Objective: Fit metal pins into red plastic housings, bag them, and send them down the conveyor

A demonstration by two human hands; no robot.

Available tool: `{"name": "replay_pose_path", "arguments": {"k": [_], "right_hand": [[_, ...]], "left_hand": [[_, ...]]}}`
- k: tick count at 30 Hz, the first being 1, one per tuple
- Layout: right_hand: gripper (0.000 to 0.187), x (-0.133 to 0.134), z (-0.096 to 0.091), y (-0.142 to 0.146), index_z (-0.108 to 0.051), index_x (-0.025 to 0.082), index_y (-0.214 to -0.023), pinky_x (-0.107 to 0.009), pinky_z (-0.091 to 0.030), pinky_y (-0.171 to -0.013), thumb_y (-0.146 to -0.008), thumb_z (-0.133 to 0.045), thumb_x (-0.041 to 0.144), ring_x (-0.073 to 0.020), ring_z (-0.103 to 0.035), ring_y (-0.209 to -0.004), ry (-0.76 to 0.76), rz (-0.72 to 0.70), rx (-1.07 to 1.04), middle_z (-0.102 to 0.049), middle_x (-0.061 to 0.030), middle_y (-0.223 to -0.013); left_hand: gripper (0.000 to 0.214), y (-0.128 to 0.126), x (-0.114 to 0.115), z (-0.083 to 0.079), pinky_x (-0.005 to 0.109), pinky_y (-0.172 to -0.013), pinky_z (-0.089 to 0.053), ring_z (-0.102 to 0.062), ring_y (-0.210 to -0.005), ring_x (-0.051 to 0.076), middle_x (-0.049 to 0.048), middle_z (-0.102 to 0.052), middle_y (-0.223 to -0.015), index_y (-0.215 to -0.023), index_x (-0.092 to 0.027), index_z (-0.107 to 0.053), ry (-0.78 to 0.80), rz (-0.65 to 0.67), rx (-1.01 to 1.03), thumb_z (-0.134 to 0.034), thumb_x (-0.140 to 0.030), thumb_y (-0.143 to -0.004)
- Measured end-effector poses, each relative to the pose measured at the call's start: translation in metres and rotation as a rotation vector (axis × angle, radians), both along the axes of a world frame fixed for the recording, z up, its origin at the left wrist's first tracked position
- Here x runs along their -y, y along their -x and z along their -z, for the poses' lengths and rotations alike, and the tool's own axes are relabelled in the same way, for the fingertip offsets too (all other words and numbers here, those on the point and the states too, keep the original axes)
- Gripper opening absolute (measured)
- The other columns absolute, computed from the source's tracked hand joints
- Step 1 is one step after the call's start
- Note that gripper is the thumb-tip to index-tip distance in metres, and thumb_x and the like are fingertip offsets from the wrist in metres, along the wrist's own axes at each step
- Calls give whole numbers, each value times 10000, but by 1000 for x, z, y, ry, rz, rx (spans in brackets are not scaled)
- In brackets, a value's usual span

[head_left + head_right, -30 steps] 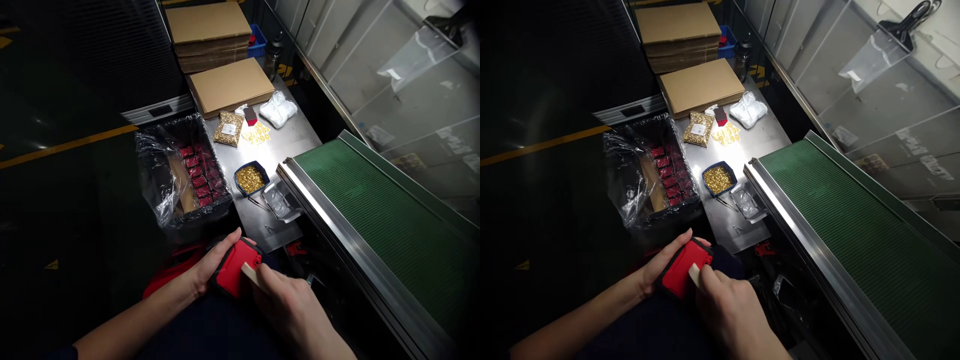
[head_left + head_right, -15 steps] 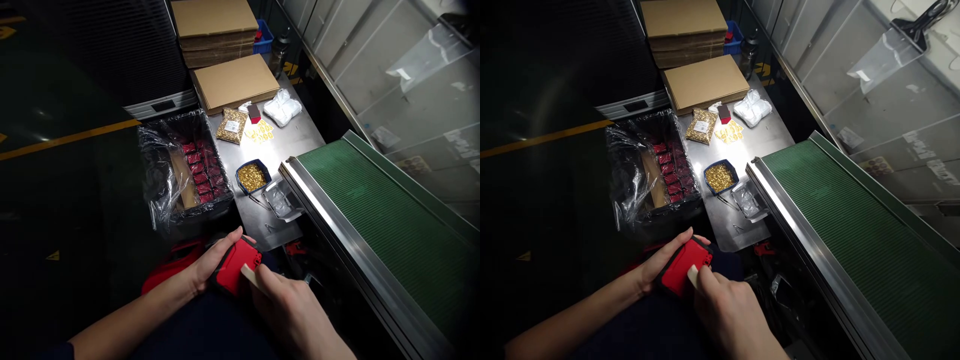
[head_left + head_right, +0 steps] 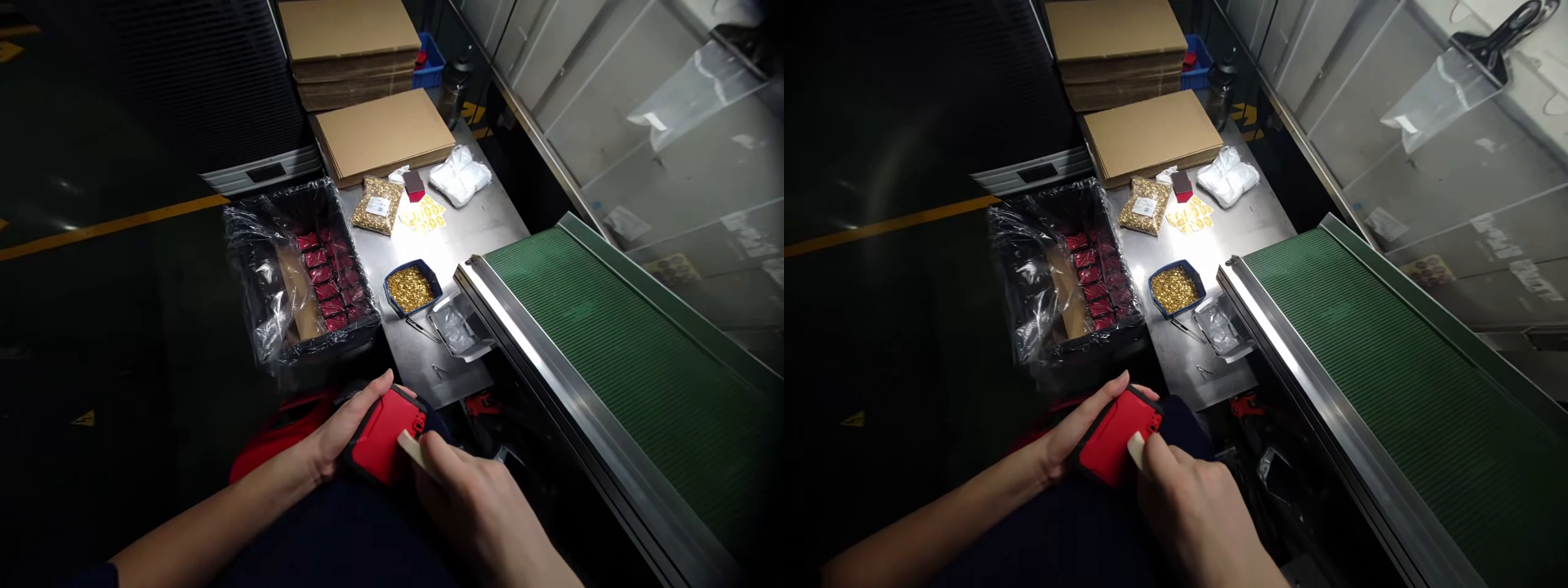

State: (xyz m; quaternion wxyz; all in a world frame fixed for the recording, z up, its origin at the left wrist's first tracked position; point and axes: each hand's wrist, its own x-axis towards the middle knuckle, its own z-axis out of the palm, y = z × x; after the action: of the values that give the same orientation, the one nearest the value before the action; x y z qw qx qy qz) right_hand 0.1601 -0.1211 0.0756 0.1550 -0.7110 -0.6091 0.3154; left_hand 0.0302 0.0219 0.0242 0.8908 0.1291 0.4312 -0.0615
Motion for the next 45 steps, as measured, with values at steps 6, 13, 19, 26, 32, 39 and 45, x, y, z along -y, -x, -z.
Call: {"name": "replay_pose_path", "arguments": {"k": [6, 13, 19, 26, 32, 39, 45], "right_hand": [[116, -2, -1, -2, -424, 252, -894, -254, -274, -471, -968, -421, 162, -116, -504, -469, -14, 1, 8, -586, 39, -671], [124, -4, -4, -3, -425, 250, -895, -258, -271, -478, -953, -422, 140, -118, -493, -476, 25, -29, -2, -586, 38, -675], [145, -1, -5, -5, -402, 257, -868, -256, -254, -464, -930, -444, 132, -111, -470, -461, 74, -67, -71, -564, 54, -657], [155, -2, -4, -7, -391, 257, -871, -235, -276, -485, -938, -459, 136, -103, -457, -492, 116, -52, -164, -563, 59, -676], [157, -2, -1, -9, -382, 254, -867, -244, -260, -495, -948, -458, 144, -104, -425, -489, 128, -21, -126, -566, 52, -685], [151, -2, 1, -12, -372, 260, -875, -240, -260, -521, -975, -450, 177, -102, -420, -534, 136, 23, -181, -547, 59, -718], [165, 5, 0, -14, -359, 253, -856, -238, -258, -532, -975, -446, 180, -98, -370, -545, 139, 37, -258, -498, 61, -707]], "left_hand": [[566, -1, 1, 0, 309, -748, -549, -712, -808, 226, 142, -759, -987, -1123, -141, -700, -9, 3, -8, -561, -642, -899], [560, -3, 1, -1, 295, -746, -551, -702, -793, 205, 133, -754, -966, -1109, -138, -702, -3, 6, -21, -565, -639, -899], [525, -3, 2, -4, 307, -759, -551, -705, -819, 223, 128, -746, -958, -1092, -145, -698, -52, 11, -14, -567, -618, -906], [534, -1, 2, -1, 317, -778, -551, -703, -836, 226, 141, -744, -970, -1118, -140, -682, -31, 28, 8, -541, -616, -921], [534, -2, 3, -1, 301, -749, -559, -700, -805, 206, 138, -751, -1000, -1101, -137, -688, 2, 13, -36, -551, -619, -917], [531, 0, 3, 1, 316, -724, -580, -715, -760, 213, 119, -761, -944, -1093, -143, -700, 111, -25, -18, -566, -622, -907], [499, 0, 2, 0, 302, -699, -583, -719, -740, 209, 120, -763, -924, -1069, -136, -702, 130, -59, 1, -554, -591, -928]]}}
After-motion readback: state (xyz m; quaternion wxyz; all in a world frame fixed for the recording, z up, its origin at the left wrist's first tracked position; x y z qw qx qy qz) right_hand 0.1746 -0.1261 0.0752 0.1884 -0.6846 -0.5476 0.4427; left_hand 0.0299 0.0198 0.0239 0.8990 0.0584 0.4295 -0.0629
